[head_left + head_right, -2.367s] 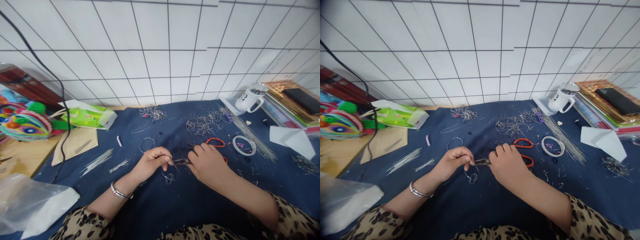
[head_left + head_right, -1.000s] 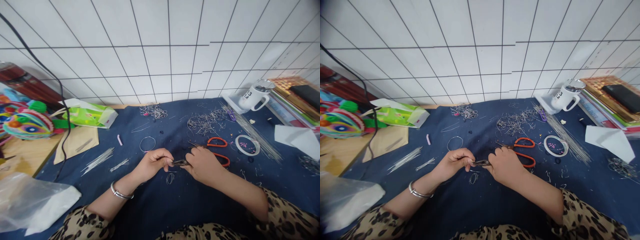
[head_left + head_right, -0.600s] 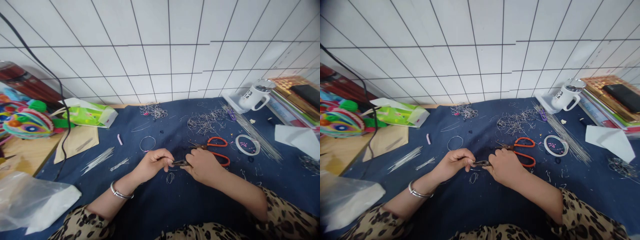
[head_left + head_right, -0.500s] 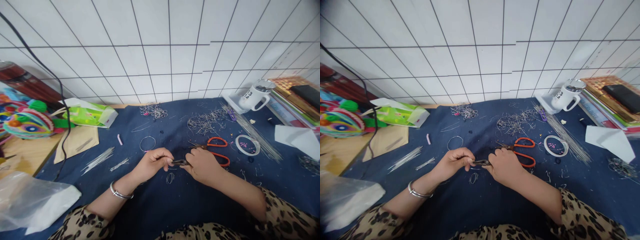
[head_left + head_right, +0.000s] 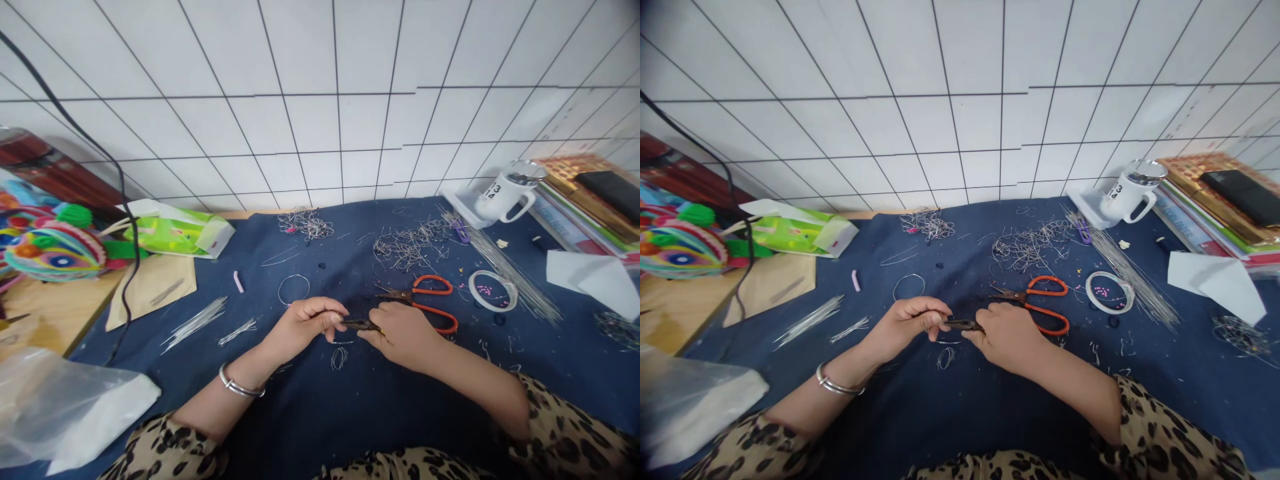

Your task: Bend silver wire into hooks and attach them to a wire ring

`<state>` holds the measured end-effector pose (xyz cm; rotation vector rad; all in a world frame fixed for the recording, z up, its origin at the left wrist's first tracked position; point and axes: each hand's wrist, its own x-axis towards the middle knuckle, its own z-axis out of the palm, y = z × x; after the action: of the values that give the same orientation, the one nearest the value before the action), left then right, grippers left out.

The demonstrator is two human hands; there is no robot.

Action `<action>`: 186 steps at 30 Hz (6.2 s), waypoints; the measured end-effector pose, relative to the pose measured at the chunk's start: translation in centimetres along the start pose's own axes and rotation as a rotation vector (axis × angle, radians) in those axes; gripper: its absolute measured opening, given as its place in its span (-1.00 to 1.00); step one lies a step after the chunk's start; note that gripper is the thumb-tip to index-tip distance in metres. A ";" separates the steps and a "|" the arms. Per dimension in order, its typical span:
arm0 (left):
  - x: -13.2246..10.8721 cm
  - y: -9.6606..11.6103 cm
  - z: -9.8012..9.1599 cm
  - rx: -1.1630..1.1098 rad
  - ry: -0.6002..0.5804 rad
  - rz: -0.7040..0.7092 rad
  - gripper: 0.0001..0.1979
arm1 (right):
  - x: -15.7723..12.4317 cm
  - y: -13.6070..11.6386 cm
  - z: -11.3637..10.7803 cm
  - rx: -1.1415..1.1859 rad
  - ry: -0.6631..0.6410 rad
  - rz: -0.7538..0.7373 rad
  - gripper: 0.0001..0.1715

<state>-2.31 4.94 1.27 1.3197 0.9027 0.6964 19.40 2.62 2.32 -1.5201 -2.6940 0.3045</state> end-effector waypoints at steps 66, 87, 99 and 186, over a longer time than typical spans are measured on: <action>0.2 -0.2 0.1 -0.178 -0.047 -0.207 -0.90 | 0.5 1.2 -0.1 -0.026 0.101 -0.112 -0.62; 0.3 -0.6 0.0 -0.269 -0.062 -0.259 -0.95 | 0.4 1.2 1.4 -0.118 0.163 -0.077 -0.67; 0.1 -0.2 0.0 -0.249 -0.095 -0.246 -0.93 | 0.6 1.2 1.0 0.001 0.087 -0.124 -0.60; 0.0 -0.6 1.4 0.132 0.188 0.022 -0.84 | 0.3 0.7 1.2 0.056 0.074 0.091 -0.48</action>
<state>-1.16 4.15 0.67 1.3990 1.1026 0.7983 19.72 3.06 0.99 -1.6073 -2.5439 0.3174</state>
